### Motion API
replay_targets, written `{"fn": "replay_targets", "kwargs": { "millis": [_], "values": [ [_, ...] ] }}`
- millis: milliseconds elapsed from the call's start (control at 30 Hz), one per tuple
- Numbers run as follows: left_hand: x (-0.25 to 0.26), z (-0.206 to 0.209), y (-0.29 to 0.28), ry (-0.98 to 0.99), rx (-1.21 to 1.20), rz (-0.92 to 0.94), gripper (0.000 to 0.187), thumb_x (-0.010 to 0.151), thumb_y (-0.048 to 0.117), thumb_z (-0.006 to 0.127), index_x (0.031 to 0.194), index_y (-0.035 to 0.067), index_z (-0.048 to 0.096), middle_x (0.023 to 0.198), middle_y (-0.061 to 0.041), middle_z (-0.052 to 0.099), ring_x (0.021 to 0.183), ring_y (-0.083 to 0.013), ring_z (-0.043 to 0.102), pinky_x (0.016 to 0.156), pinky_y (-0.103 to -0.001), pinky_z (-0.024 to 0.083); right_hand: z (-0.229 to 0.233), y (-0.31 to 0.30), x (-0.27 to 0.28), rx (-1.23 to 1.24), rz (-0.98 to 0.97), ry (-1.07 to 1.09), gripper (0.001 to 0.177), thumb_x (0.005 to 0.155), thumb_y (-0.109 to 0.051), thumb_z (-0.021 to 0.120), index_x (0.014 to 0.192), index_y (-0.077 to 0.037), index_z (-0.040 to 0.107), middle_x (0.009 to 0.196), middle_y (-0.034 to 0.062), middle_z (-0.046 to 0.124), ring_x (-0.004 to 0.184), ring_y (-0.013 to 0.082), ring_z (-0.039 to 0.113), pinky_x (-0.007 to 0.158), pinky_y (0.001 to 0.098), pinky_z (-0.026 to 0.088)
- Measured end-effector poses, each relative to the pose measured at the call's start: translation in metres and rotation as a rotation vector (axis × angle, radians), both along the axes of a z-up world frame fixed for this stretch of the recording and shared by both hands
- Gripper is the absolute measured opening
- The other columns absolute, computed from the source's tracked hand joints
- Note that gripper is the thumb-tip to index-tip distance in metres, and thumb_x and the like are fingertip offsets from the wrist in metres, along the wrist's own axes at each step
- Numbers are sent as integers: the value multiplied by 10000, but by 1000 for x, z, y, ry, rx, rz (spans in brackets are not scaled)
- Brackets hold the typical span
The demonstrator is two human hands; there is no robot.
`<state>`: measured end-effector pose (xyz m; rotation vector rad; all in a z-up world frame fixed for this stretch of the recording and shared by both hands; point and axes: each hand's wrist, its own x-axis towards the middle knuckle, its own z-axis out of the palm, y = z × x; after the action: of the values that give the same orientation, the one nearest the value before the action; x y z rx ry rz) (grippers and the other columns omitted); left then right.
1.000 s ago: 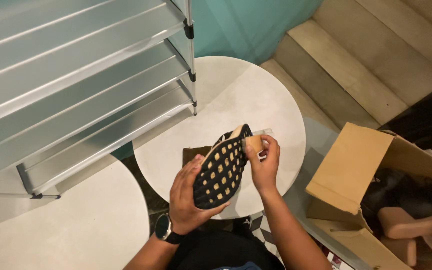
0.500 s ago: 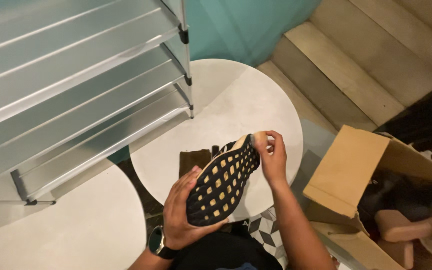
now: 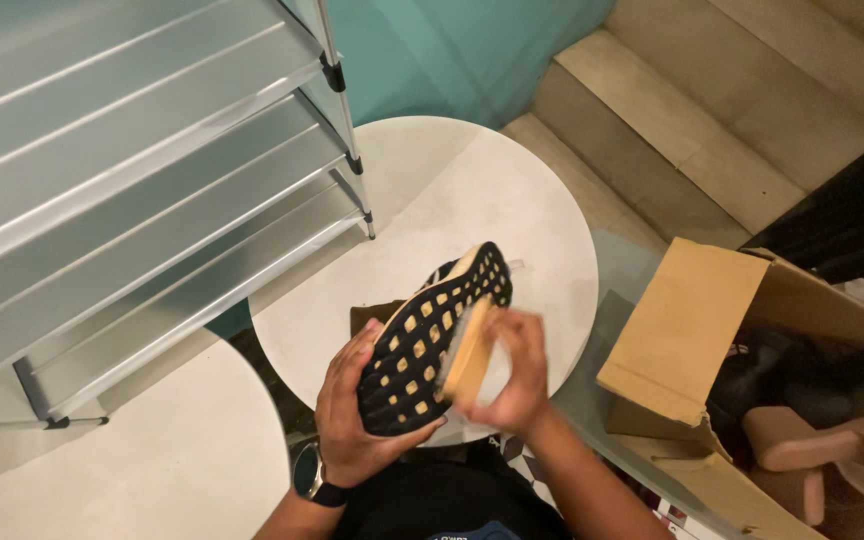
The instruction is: The person takes a sneaker out of a cardboard box and cleans the white midsole and black outsole using a brush.
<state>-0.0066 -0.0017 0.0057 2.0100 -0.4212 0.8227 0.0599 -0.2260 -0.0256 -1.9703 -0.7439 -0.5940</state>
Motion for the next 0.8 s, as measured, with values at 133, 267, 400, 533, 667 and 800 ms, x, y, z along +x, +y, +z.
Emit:
{"fn": "replay_targets", "kwargs": {
  "millis": [133,267,400,533,667,800],
  "values": [
    [-6,10,0,-17,-21,13,1089,620,323,991,1474,57,370,1438,-237,548,1351,-410,567,1150,-515,480,-37,-19,44,162,-333,513,646,784,-376,794,1314,-78,576,1142,114,622,989,236,588,821,358,489],
    [-2,6,-1,16,7,0,1066,618,305,988,1464,54,389,1438,-241,560,1353,-418,571,1141,-506,488,-27,-8,17,114,-350,404,649,792,-334,807,1340,-69,582,1142,122,601,981,230,585,837,353,486],
    [7,-14,-3,21,58,44,972,667,273,952,1447,28,425,1459,-247,570,1375,-409,585,1158,-502,488,16,26,-38,39,77,-23,894,698,-552,848,1339,-32,504,1240,231,494,1083,351,522,884,437,482],
    [3,-25,1,18,116,53,855,744,216,888,1455,33,450,1494,-243,581,1418,-390,603,1214,-502,493,21,38,-38,-135,41,-241,905,579,-660,860,1221,-102,552,1169,227,507,988,358,509,825,492,424],
    [-9,-18,12,14,92,-24,1019,644,408,957,1411,5,421,1421,-262,554,1342,-424,559,1133,-536,443,-20,25,6,3,-217,106,739,721,-464,848,1284,-87,554,1202,132,564,1103,268,561,913,406,509],
    [-19,-17,26,30,94,-38,1023,668,408,959,1439,12,414,1455,-233,555,1384,-398,547,1168,-525,434,-50,26,35,245,-366,550,635,833,-397,766,1332,-58,566,1149,95,641,914,199,577,806,350,495]
  ]
}}
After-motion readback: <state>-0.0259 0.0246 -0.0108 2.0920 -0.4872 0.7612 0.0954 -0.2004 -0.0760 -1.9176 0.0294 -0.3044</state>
